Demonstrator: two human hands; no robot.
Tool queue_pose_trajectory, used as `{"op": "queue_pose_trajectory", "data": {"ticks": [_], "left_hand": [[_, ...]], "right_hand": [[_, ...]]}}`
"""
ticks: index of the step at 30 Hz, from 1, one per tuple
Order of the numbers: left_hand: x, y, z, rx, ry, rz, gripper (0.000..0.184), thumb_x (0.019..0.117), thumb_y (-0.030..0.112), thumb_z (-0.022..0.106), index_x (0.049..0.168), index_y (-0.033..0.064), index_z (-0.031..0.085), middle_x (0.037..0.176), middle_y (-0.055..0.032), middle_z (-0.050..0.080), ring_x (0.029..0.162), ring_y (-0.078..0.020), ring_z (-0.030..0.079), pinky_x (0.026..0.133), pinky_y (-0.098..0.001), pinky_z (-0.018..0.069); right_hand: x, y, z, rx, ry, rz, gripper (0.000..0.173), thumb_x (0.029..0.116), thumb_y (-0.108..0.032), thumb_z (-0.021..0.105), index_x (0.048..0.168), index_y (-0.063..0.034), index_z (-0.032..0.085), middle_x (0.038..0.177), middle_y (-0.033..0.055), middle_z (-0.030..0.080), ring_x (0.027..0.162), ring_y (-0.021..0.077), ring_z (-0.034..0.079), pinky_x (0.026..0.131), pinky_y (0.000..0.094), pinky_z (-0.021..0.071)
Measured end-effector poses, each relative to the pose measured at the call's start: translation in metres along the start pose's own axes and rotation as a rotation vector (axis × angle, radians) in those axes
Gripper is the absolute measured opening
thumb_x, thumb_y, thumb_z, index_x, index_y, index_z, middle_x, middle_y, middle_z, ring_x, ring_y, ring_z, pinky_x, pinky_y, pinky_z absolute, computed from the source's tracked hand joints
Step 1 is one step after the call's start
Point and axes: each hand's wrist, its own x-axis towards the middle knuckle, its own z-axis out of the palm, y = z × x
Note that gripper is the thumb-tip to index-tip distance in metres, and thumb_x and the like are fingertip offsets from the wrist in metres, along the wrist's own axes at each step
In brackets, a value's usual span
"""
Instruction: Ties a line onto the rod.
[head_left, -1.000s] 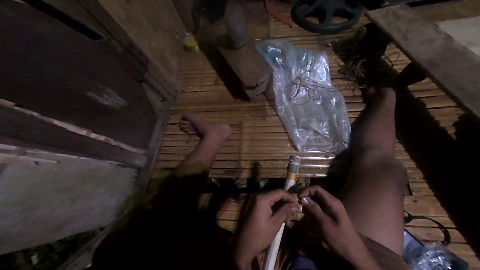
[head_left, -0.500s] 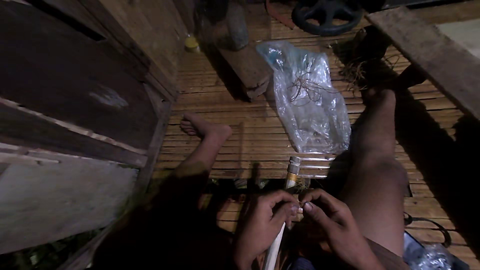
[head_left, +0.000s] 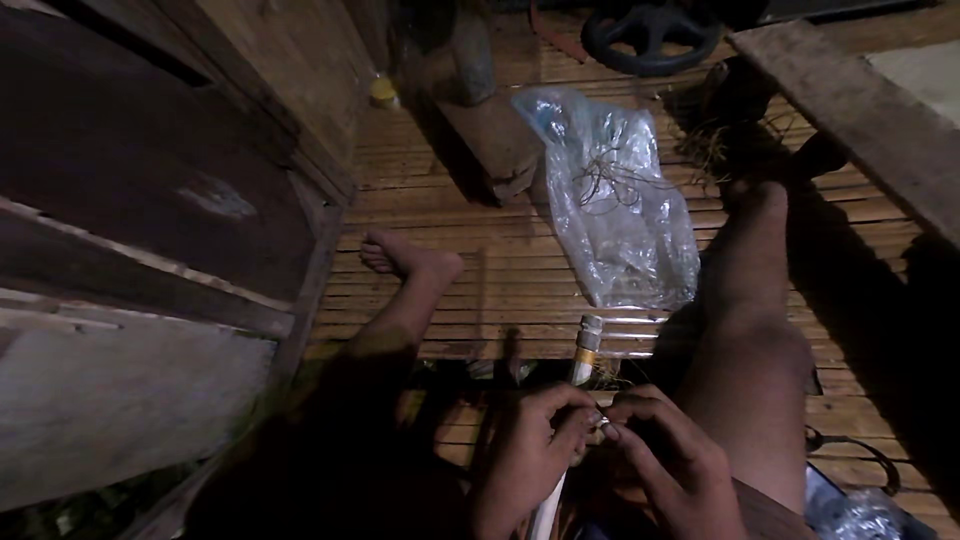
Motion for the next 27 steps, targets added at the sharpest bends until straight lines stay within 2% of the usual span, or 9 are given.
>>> {"op": "queue_pose_trajectory", "data": {"ticks": [3, 6, 9, 11, 15, 17, 21, 25, 27], "left_hand": [[-0.001, 0.001, 0.001, 0.014, 0.006, 0.000, 0.012, 0.0983, 0.004, 0.061, 0.099, -0.0017, 0.071, 0.080, -0.0005, 0.069, 0.062, 0.0015, 0.062, 0.059, -0.0141, 0.0543], [-0.001, 0.001, 0.001, 0.015, 0.010, -0.008, 0.011, 0.0983, 0.004, 0.061, 0.099, -0.0010, 0.071, 0.076, 0.0005, 0.068, 0.061, 0.0009, 0.062, 0.058, -0.0149, 0.0545], [-0.001, 0.003, 0.001, 0.004, 0.007, -0.028, 0.011, 0.0978, 0.002, 0.060, 0.100, -0.0013, 0.071, 0.078, 0.0004, 0.068, 0.062, 0.0001, 0.063, 0.059, -0.0158, 0.0556], [-0.001, 0.003, 0.000, -0.024, 0.002, -0.013, 0.012, 0.0971, 0.002, 0.061, 0.105, -0.0014, 0.069, 0.086, -0.0008, 0.071, 0.065, -0.0009, 0.065, 0.061, -0.0172, 0.0574], [-0.001, -0.002, 0.000, -0.031, 0.008, 0.182, 0.019, 0.0973, 0.004, 0.064, 0.114, -0.0046, 0.067, 0.092, -0.0048, 0.072, 0.071, -0.0017, 0.067, 0.065, -0.0174, 0.0583], [-0.002, -0.002, 0.002, 0.014, 0.034, 0.263, 0.017, 0.0977, 0.006, 0.065, 0.111, -0.0042, 0.069, 0.093, -0.0063, 0.073, 0.074, -0.0016, 0.068, 0.067, -0.0168, 0.0589], [0.000, -0.003, 0.005, 0.074, 0.094, 0.392, 0.014, 0.1000, 0.010, 0.064, 0.103, -0.0021, 0.071, 0.085, -0.0062, 0.073, 0.072, -0.0014, 0.068, 0.068, -0.0148, 0.0581], [0.000, -0.005, 0.005, 0.075, 0.114, 0.423, 0.015, 0.1005, 0.011, 0.064, 0.102, -0.0024, 0.071, 0.085, -0.0063, 0.073, 0.072, -0.0014, 0.068, 0.068, -0.0150, 0.0582], [-0.001, -0.005, 0.005, 0.095, 0.126, 0.432, 0.015, 0.1002, 0.010, 0.064, 0.101, -0.0027, 0.071, 0.083, -0.0066, 0.073, 0.070, -0.0014, 0.068, 0.066, -0.0145, 0.0577]], "right_hand": [[-0.001, 0.000, 0.003, -0.056, 0.021, -0.019, 0.015, 0.0963, -0.019, 0.071, 0.104, -0.0071, 0.069, 0.103, 0.0019, 0.065, 0.076, -0.0029, 0.058, 0.064, 0.0096, 0.0515], [0.000, 0.001, 0.005, -0.094, 0.045, -0.036, 0.014, 0.0968, -0.020, 0.070, 0.101, -0.0067, 0.068, 0.099, 0.0021, 0.064, 0.072, -0.0036, 0.056, 0.061, 0.0084, 0.0484], [0.001, -0.001, 0.005, -0.043, 0.033, 0.000, 0.013, 0.0996, -0.020, 0.066, 0.101, -0.0073, 0.069, 0.100, 0.0012, 0.065, 0.078, -0.0021, 0.060, 0.066, 0.0103, 0.0525], [0.002, -0.003, 0.004, 0.057, 0.023, 0.051, 0.012, 0.1001, -0.020, 0.065, 0.101, -0.0083, 0.069, 0.100, -0.0003, 0.067, 0.083, -0.0006, 0.063, 0.071, 0.0125, 0.0548], [0.005, -0.010, -0.001, 0.209, -0.001, 0.141, 0.010, 0.1010, -0.016, 0.062, 0.101, -0.0082, 0.068, 0.098, -0.0037, 0.068, 0.086, -0.0006, 0.064, 0.075, 0.0150, 0.0555], [0.006, -0.013, -0.003, 0.270, -0.014, 0.164, 0.010, 0.1021, -0.016, 0.060, 0.102, -0.0090, 0.068, 0.096, -0.0054, 0.068, 0.085, -0.0013, 0.064, 0.074, 0.0155, 0.0557], [0.007, -0.018, -0.005, 0.323, -0.027, 0.195, 0.010, 0.1027, -0.015, 0.059, 0.103, -0.0097, 0.068, 0.093, -0.0065, 0.068, 0.081, -0.0018, 0.063, 0.072, 0.0156, 0.0551], [0.008, -0.020, -0.003, 0.318, -0.018, 0.218, 0.009, 0.1016, -0.011, 0.060, 0.102, -0.0079, 0.068, 0.089, -0.0064, 0.067, 0.074, -0.0021, 0.061, 0.066, 0.0150, 0.0531], [0.008, -0.019, -0.002, 0.293, 0.001, 0.195, 0.008, 0.1011, -0.011, 0.061, 0.103, -0.0073, 0.068, 0.091, -0.0052, 0.069, 0.075, -0.0016, 0.062, 0.067, 0.0151, 0.0545]]}}
